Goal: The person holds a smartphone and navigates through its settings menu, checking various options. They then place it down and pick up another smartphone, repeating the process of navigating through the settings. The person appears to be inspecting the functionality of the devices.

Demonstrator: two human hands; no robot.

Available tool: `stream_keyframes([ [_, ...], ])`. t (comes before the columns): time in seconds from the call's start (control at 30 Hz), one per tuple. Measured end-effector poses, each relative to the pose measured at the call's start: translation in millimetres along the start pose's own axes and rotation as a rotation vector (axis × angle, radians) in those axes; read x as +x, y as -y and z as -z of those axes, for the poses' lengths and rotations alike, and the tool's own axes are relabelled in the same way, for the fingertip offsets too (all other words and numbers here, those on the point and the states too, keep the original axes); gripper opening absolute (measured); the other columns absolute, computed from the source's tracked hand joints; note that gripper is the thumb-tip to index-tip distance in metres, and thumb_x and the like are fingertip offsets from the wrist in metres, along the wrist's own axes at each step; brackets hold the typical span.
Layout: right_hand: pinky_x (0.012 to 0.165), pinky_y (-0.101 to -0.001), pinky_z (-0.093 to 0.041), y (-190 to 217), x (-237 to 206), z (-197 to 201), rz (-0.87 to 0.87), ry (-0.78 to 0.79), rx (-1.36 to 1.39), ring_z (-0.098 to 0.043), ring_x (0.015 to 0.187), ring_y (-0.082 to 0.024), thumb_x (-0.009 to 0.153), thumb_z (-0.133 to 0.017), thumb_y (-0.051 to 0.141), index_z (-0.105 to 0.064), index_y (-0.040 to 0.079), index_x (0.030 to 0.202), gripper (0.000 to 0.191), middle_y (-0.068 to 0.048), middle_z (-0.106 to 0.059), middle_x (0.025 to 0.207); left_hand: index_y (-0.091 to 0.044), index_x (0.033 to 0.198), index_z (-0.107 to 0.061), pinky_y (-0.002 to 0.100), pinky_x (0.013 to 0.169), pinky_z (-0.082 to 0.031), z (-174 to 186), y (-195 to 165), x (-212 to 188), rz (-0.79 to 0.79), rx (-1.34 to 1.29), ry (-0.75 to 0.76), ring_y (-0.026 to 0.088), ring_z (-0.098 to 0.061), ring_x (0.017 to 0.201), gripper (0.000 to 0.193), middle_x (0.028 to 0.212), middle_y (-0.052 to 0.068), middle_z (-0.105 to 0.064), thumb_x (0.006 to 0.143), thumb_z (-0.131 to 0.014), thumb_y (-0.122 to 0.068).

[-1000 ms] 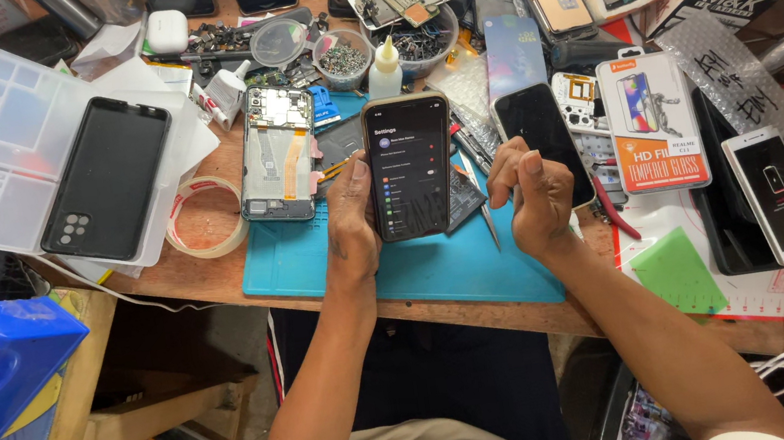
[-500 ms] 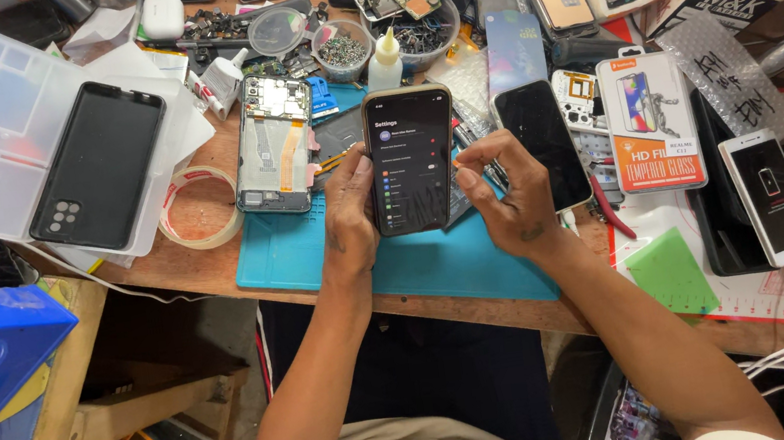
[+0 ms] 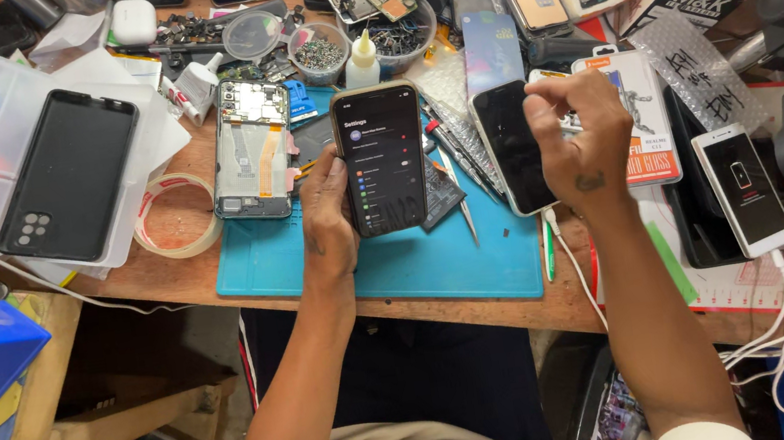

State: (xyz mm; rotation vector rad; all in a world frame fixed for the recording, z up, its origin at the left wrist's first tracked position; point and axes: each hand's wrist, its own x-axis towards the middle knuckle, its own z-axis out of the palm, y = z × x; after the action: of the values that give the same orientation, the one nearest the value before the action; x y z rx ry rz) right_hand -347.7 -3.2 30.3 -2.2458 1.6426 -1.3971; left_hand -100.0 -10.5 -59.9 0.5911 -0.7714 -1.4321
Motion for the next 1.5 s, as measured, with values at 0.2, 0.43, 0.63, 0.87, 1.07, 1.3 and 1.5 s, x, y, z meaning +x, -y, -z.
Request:
stream_keyframes([
  [0.2,0.089,-0.053,-0.048,-10.1,3.6,7.1,-0.25,0.362,-0.43,-0.06,0.106,-0.043,0.078,-0.085,0.052,-0.06,-0.001,0.132,0.079,-0.026,-0.061,0.114,0.004,0.133,-0.058,0.027,0.086,-0.055,1.4,0.1,-2.9,0.039,0.027,-0.042,0.016,-0.068,0.099,0.035,0.112,0.012,-0.069,0.109,-0.042,-0.016],
  [0.43,0.095,-0.0528,-0.048,-16.1,0.5,-0.4,-0.327,0.415,-0.484,-0.058,0.116,-0.044,0.064,-0.09,0.057,-0.053,0.0,0.138,0.1,-0.027,-0.056,0.124,0.003,0.13,-0.059,0.027,0.095,-0.052,2.7,0.8,-1.8,-0.012,-0.007,0.013,0.016,-0.067,0.106,0.032,0.116,0.012,-0.069,0.11,-0.041,-0.015],
  [0.63,0.097,-0.054,-0.046,-19.8,-1.0,-5.8,-0.302,0.42,-0.433,-0.053,0.121,-0.045,0.065,-0.091,0.048,-0.049,0.003,0.144,0.1,-0.026,-0.051,0.129,0.003,0.131,-0.059,0.027,0.095,-0.053,3.0,0.2,-1.4,-0.004,0.026,0.006,0.016,-0.067,0.105,0.033,0.115,0.012,-0.069,0.11,-0.04,-0.014],
  [0.87,0.095,-0.0516,-0.049,-22.7,-2.2,-9.0,-0.266,0.413,-0.412,-0.057,0.113,-0.04,0.061,-0.091,0.044,-0.037,0.02,0.159,0.115,-0.019,-0.053,0.121,0.004,0.131,-0.058,0.027,0.09,-0.055,3.5,-0.2,-1.1,-0.009,-0.012,0.031,0.016,-0.069,0.1,0.033,0.112,0.012,-0.07,0.11,-0.039,-0.013],
  [1.07,0.093,-0.053,-0.048,-24.4,-4.3,-11.6,-0.236,0.411,-0.442,-0.057,0.112,-0.04,0.067,-0.092,0.048,-0.031,0.017,0.161,0.116,-0.019,-0.054,0.12,0.004,0.131,-0.058,0.027,0.09,-0.056,5.4,1.1,-2.9,-0.003,-0.028,0.04,0.016,-0.069,0.1,0.032,0.112,0.012,-0.07,0.111,-0.039,-0.013],
  [1.3,0.095,-0.0532,-0.048,-29.0,-2.5,-9.6,-0.271,0.373,-0.423,-0.057,0.116,-0.044,0.061,-0.094,0.047,-0.03,0.007,0.159,0.124,-0.024,-0.052,0.128,0.004,0.131,-0.059,0.027,0.094,-0.055,2.7,-2.0,-2.7,0.0,-0.004,0.025,0.015,-0.069,0.103,0.033,0.115,0.012,-0.07,0.111,-0.041,-0.016],
  [1.5,0.094,-0.0513,-0.05,-35.0,3.5,1.3,-0.404,0.409,-0.409,-0.059,0.113,-0.042,0.059,-0.095,0.055,-0.025,0.005,0.16,0.133,-0.024,-0.052,0.125,0.004,0.131,-0.059,0.027,0.09,-0.055,1.2,-2.4,-2.5,0.003,-0.012,0.035,0.016,-0.069,0.1,0.033,0.112,0.012,-0.069,0.112,-0.04,-0.016],
])
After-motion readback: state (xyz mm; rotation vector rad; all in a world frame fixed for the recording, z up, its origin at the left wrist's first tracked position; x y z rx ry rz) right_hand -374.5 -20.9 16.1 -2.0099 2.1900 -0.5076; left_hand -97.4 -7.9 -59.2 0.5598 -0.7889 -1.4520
